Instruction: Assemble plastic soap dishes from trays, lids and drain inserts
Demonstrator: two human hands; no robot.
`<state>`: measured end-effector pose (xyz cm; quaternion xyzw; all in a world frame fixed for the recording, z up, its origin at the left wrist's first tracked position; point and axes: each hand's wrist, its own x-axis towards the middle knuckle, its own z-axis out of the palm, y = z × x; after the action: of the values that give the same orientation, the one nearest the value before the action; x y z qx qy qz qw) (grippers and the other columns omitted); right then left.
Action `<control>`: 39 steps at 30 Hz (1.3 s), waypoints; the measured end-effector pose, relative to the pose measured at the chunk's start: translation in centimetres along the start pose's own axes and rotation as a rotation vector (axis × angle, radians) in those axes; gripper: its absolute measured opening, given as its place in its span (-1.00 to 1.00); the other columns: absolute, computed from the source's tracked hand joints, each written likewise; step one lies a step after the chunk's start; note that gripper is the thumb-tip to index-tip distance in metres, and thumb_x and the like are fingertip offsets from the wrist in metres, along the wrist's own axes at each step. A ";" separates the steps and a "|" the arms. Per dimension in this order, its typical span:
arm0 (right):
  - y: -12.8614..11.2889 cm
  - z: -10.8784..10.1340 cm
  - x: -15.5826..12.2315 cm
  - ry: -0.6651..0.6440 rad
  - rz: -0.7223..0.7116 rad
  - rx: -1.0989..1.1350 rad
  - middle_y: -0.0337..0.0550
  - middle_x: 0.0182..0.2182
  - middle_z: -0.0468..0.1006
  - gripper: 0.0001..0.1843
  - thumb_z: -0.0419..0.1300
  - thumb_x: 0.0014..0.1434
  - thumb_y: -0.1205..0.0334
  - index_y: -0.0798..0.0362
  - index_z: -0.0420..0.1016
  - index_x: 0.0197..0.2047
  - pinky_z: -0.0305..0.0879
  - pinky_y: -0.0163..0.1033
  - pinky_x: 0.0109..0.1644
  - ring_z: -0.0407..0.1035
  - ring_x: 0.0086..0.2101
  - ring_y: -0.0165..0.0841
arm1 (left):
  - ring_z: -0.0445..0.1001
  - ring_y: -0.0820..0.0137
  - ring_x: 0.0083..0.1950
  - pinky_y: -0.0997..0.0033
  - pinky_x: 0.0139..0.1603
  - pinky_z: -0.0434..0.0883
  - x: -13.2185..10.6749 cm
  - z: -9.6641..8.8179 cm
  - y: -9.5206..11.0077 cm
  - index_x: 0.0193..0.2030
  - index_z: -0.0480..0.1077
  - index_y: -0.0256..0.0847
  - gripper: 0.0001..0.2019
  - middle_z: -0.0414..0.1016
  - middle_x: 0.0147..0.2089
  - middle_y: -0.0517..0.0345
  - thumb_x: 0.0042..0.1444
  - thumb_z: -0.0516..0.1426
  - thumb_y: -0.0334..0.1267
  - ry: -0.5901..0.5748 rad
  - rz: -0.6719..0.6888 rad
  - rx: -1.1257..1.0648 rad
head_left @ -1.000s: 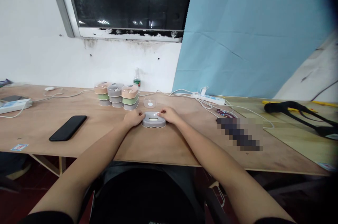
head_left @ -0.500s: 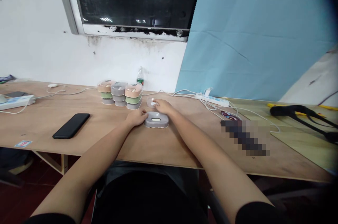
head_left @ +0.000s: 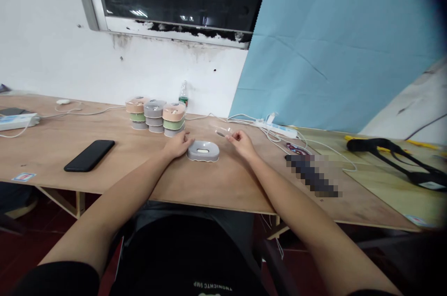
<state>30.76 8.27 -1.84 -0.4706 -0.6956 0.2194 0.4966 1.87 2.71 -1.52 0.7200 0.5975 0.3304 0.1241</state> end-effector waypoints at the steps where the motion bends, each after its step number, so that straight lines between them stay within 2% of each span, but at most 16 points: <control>1: -1.0 0.4 -0.3 -0.027 0.003 0.144 -0.25 -0.48 0.42 -0.44 0.23 -0.08 -0.33 0.02 0.25 -0.43 0.32 -0.24 -0.25 0.34 -0.42 -0.38 | 0.46 0.19 -0.01 0.25 0.03 0.35 -0.1 -0.1 0.2 0.21 0.25 -0.29 -0.43 0.50 -0.03 -0.06 0.20 0.00 0.06 0.052 0.032 -0.042; 4: -4.2 1.9 -1.1 -0.188 0.060 0.444 -0.20 -0.44 0.47 -0.37 0.08 -0.01 -0.45 0.02 0.27 -0.37 0.41 -0.19 -0.23 0.42 -0.39 -0.34 | 0.44 0.24 -0.01 0.26 0.06 0.34 -0.5 -0.7 0.9 0.26 0.20 -0.27 -0.45 0.47 -0.02 -0.03 0.23 0.00 0.02 0.174 0.140 -0.171; 8: -6.2 3.1 -2.1 -0.255 0.155 0.414 -0.13 -0.41 0.50 -0.34 -0.02 0.05 -0.47 0.04 0.29 -0.28 0.44 -0.23 -0.29 0.47 -0.42 -0.35 | 0.46 0.36 -0.19 0.36 -0.06 0.37 -1.0 -1.2 1.6 0.28 0.17 -0.20 -0.53 0.51 -0.17 0.09 0.25 -0.04 -0.16 0.213 0.195 -0.226; 11: -5.9 3.0 -2.3 -0.287 0.221 0.359 -0.11 -0.44 0.50 -0.35 -0.08 0.12 -0.43 0.05 0.31 -0.26 0.43 -0.26 -0.36 0.45 -0.48 -0.37 | 0.44 0.40 -0.26 0.40 -0.10 0.38 -1.1 -1.2 1.7 0.24 0.25 -0.20 -0.55 0.51 -0.11 0.09 0.20 0.00 -0.24 0.202 0.187 -0.215; 13: -5.5 2.8 -2.2 -0.306 0.241 0.359 -0.12 -0.45 0.50 -0.36 -0.10 0.15 -0.40 0.06 0.32 -0.24 0.42 -0.27 -0.39 0.44 -0.51 -0.38 | 0.44 0.41 -0.27 0.41 -0.11 0.38 -1.1 -1.1 1.7 0.21 0.29 -0.21 -0.57 0.51 -0.08 0.08 0.20 0.00 -0.21 0.183 0.195 -0.218; 15: -5.2 2.7 -2.1 -0.322 0.234 0.362 -0.14 -0.45 0.49 -0.38 -0.07 0.17 -0.36 0.07 0.34 -0.17 0.41 -0.28 -0.39 0.44 -0.51 -0.38 | 0.44 0.39 -0.28 0.40 -0.15 0.38 -1.1 -1.1 1.8 0.23 0.26 -0.21 -0.54 0.53 -0.15 0.08 0.22 0.00 -0.13 0.177 0.205 -0.215; 20: -5.1 2.9 -2.2 -0.281 0.142 0.305 -0.22 -0.43 0.49 -0.35 0.06 0.15 -0.25 0.03 0.23 0.13 0.34 -0.31 -0.46 0.37 -0.58 -0.42 | 0.46 0.33 -0.28 0.38 -0.17 0.36 -1.4 -0.9 2.3 0.28 0.20 -0.22 -0.46 0.52 -0.35 0.13 0.24 -0.01 0.00 0.166 0.195 -0.211; 23: -4.7 2.9 -2.2 -0.206 0.043 0.183 -0.24 -0.45 0.50 -0.33 0.06 0.16 -0.21 0.04 0.21 0.20 0.31 -0.30 -0.44 0.33 -0.58 -0.42 | 0.48 0.33 -0.30 0.38 -0.18 0.36 -1.4 -0.9 2.4 0.31 0.16 -0.21 -0.46 0.51 -0.40 0.16 0.26 -0.05 0.00 0.139 0.176 -0.233; 26: -4.1 2.7 -2.2 -0.205 -0.027 -0.071 -0.19 -0.43 0.53 -0.45 0.09 0.16 -0.15 0.08 0.42 0.05 0.29 -0.30 -0.30 0.39 -0.44 -0.36 | 0.50 0.32 -0.25 0.38 -0.18 0.38 -1.1 -0.8 2.2 0.21 0.28 -0.23 -0.51 0.56 -0.26 0.09 0.26 -0.06 0.00 0.085 0.102 -0.180; 29: -3.8 2.5 -2.2 -0.364 -0.032 -0.244 -0.15 -0.40 0.57 -0.54 0.07 0.19 -0.12 0.09 0.55 -0.17 0.24 -0.32 -0.26 0.41 -0.38 -0.36 | 0.50 0.26 -0.22 0.36 -0.21 0.39 -0.8 -0.7 1.7 -0.05 0.45 -0.26 -0.57 0.57 -0.22 0.03 0.20 0.00 0.03 -0.039 0.012 -0.082; 31: -3.7 2.5 -2.2 -0.431 -0.015 -0.274 -0.17 -0.46 0.56 -0.52 0.02 0.23 -0.14 0.09 0.55 -0.22 0.21 -0.34 -0.29 0.40 -0.42 -0.37 | 0.50 0.25 -0.24 0.35 -0.22 0.38 -0.6 -0.6 1.3 -0.15 0.47 -0.25 -0.57 0.57 -0.26 0.03 0.18 0.00 0.06 -0.094 -0.011 -0.048; 36: -3.7 2.8 -2.1 -0.409 0.050 -0.331 -0.21 -0.60 0.48 -0.49 -0.02 0.25 -0.14 0.11 0.53 -0.29 0.15 -0.36 -0.40 0.36 -0.52 -0.40 | 0.48 0.24 -0.12 0.33 -0.13 0.36 -0.5 -0.1 0.9 -0.13 0.47 -0.20 -0.54 0.56 -0.12 0.03 0.23 -0.10 0.09 -0.083 -0.018 -0.032; 39: -3.3 3.0 -1.9 -0.405 0.092 -0.323 -0.22 -0.62 0.46 -0.45 -0.03 0.24 -0.20 0.11 0.52 -0.31 0.14 -0.36 -0.43 0.37 -0.53 -0.40 | 0.48 0.23 -0.19 0.33 -0.21 0.35 -0.3 0.0 0.7 -0.27 0.48 -0.21 -0.47 0.57 -0.23 0.04 0.23 -0.15 0.14 -0.092 -0.037 -0.019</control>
<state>26.74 5.63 -1.43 -0.5212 -0.7847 0.2178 0.2551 2.43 2.21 -1.22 0.7221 0.6012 0.3002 0.1643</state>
